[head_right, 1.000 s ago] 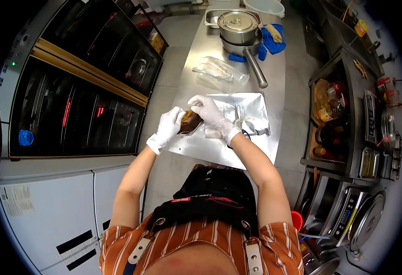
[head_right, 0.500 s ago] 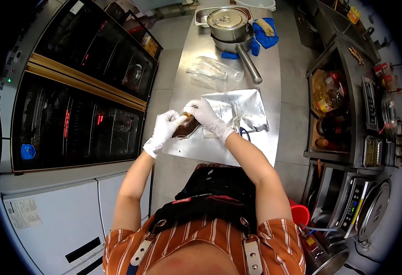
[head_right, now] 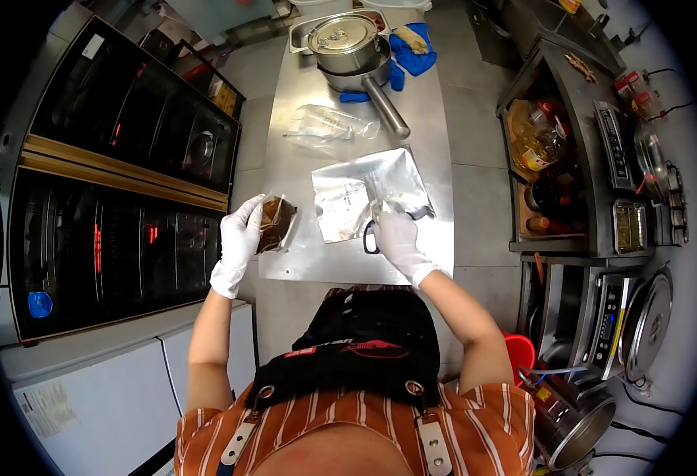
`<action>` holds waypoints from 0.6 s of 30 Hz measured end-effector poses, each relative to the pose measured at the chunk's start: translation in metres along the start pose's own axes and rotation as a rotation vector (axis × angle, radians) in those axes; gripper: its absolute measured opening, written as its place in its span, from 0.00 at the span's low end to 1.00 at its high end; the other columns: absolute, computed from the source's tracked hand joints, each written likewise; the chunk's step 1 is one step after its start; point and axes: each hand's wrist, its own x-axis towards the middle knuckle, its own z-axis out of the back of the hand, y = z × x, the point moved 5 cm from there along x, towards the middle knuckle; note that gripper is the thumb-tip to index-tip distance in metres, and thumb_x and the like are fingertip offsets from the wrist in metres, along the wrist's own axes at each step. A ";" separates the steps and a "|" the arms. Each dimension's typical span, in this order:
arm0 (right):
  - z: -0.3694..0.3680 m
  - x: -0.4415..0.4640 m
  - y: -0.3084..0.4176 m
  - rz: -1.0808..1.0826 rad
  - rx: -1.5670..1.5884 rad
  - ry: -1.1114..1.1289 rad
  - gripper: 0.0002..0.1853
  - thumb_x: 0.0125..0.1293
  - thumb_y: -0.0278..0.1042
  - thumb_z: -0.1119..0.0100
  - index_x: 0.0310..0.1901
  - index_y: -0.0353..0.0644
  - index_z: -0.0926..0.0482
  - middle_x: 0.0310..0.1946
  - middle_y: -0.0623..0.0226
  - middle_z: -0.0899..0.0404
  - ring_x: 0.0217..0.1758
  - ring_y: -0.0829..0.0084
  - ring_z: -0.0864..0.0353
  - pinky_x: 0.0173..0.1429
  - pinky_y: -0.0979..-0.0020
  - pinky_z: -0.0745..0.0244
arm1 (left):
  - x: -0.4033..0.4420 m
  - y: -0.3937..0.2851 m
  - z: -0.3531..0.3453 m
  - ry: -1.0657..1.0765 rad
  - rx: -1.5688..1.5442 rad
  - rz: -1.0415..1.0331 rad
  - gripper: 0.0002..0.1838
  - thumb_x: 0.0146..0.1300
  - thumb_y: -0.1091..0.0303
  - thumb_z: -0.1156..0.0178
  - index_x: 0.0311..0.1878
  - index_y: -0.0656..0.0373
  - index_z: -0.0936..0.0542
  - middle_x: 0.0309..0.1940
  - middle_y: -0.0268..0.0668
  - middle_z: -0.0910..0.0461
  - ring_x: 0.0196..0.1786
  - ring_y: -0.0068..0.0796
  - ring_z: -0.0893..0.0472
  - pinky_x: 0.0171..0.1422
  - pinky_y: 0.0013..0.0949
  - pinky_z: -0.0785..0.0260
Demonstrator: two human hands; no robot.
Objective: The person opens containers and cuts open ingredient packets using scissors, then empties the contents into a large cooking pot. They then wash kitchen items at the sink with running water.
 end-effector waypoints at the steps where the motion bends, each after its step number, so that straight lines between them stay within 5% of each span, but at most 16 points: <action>1: -0.012 -0.010 -0.010 -0.074 -0.121 0.177 0.15 0.53 0.44 0.38 0.31 0.39 0.26 0.27 0.57 0.22 0.33 0.57 0.21 0.37 0.61 0.27 | 0.003 -0.009 0.002 0.011 0.005 -0.009 0.10 0.61 0.68 0.44 0.43 0.62 0.19 0.32 0.48 0.19 0.33 0.41 0.17 0.37 0.33 0.27; 4: -0.022 -0.021 -0.005 -0.077 -0.333 0.185 0.21 0.47 0.50 0.32 0.34 0.43 0.26 0.28 0.65 0.21 0.35 0.69 0.19 0.36 0.69 0.24 | 0.010 -0.029 -0.002 0.006 0.086 -0.128 0.10 0.61 0.69 0.44 0.43 0.62 0.19 0.30 0.49 0.19 0.32 0.42 0.17 0.36 0.33 0.27; 5: -0.024 -0.023 -0.004 -0.056 -0.390 0.161 0.18 0.50 0.44 0.34 0.35 0.42 0.28 0.28 0.65 0.21 0.33 0.70 0.19 0.33 0.71 0.24 | 0.012 -0.033 -0.005 0.012 0.086 -0.137 0.10 0.61 0.69 0.44 0.43 0.62 0.19 0.30 0.49 0.19 0.32 0.42 0.17 0.36 0.33 0.27; 11: -0.020 -0.020 -0.020 -0.063 -0.374 -0.050 0.11 0.52 0.31 0.41 0.37 0.39 0.29 0.29 0.61 0.22 0.28 0.68 0.18 0.28 0.72 0.24 | 0.019 -0.052 -0.016 0.006 -0.055 -0.013 0.11 0.63 0.69 0.45 0.42 0.66 0.20 0.29 0.49 0.19 0.31 0.35 0.16 0.36 0.30 0.27; 18: -0.024 -0.033 -0.015 0.047 -0.262 0.188 0.11 0.53 0.33 0.41 0.36 0.37 0.26 0.29 0.57 0.21 0.29 0.66 0.17 0.28 0.71 0.23 | 0.019 -0.064 -0.040 0.005 -0.129 -0.027 0.10 0.62 0.69 0.45 0.41 0.66 0.20 0.27 0.48 0.19 0.28 0.32 0.17 0.34 0.29 0.29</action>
